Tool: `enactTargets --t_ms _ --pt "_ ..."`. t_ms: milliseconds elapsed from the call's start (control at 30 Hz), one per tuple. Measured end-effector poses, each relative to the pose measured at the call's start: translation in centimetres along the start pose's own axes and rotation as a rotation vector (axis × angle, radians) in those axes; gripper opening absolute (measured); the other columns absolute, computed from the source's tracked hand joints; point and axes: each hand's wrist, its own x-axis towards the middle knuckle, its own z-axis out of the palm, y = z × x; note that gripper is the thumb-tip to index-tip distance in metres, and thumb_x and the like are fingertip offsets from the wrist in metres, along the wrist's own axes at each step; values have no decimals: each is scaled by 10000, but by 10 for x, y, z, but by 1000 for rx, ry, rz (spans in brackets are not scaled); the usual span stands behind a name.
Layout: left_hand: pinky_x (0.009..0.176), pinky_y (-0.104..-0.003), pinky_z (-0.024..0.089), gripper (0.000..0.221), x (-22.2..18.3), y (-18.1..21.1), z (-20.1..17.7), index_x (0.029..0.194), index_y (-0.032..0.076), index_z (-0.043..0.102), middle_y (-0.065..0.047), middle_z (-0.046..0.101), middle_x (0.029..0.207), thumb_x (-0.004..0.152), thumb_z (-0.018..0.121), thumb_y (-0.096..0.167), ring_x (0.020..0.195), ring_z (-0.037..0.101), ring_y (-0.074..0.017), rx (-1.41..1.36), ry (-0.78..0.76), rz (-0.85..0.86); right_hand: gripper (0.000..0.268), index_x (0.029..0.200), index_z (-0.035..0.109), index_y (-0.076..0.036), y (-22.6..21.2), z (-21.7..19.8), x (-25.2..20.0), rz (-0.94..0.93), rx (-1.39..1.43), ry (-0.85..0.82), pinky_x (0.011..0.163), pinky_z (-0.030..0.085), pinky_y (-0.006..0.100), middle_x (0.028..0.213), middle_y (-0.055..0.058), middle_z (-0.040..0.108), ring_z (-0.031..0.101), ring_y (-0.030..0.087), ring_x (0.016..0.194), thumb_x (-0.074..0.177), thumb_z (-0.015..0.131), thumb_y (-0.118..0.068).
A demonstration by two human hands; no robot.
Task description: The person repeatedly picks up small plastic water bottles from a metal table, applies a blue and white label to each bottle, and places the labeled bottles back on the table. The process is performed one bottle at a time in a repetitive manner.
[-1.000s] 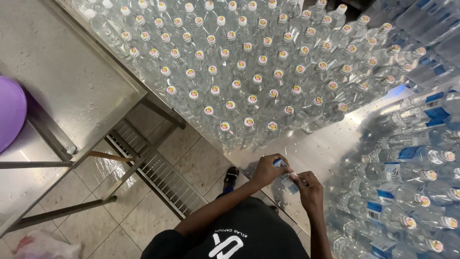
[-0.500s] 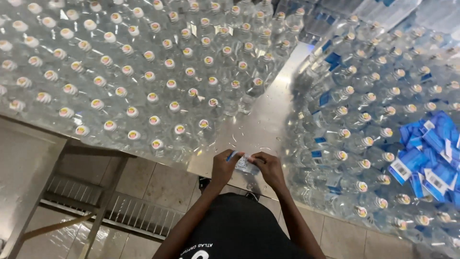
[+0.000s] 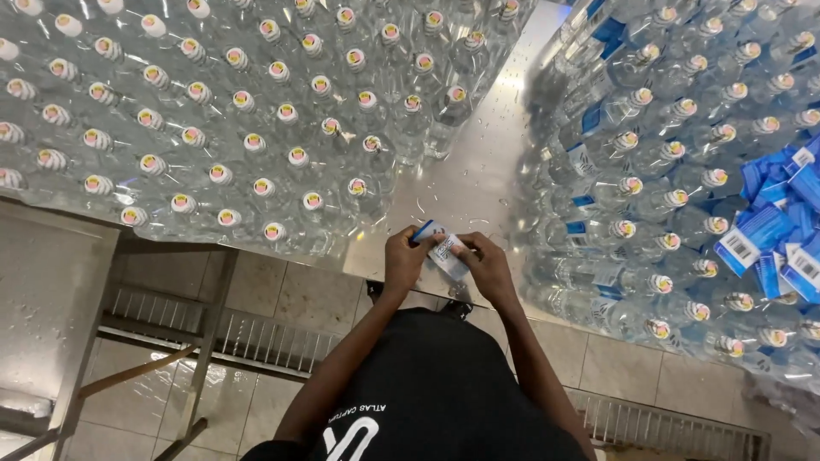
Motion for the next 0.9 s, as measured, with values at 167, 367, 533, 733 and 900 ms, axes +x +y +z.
enactTargets --t_ms 167,367,533,733,900 --pt "644 -292 544 318 8 -10 4 859 71 752 -76 717 675 950 906 333 638 656 -110 28 -29 68 309 1107 808 -81 4 11 -3 44 66 118 964 548 468 1003 128 787 714 223 1063 1010 864 -368" --pt "838 -343 599 329 -3 5 7 1206 41 779 -103 775 921 1006 845 294 913 655 -124 -86 -104 104 261 1087 811 -96 -2 9 -5 6 -82 185 884 554 460 932 161 791 747 266 973 1097 762 -353" --pt "754 -291 607 306 10 -5 4 1079 81 853 -56 792 831 856 988 243 858 665 -57 -86 -78 61 309 1062 793 -78 -2 14 -3 -48 -153 123 809 540 457 811 172 720 683 259 817 1137 697 -362" --pt "685 -279 565 291 13 -7 3 945 40 824 -89 764 763 814 1017 214 757 656 -85 -92 -52 61 407 1069 758 -81 38 21 15 0 -231 34 815 486 542 807 209 669 644 366 794 1146 608 -452" --pt "727 -357 563 250 6 -7 1 1020 117 793 -23 731 765 1042 796 365 717 645 -114 115 -137 131 527 894 603 -125 12 35 12 45 6 222 782 509 394 723 65 593 603 202 749 1206 475 -529"
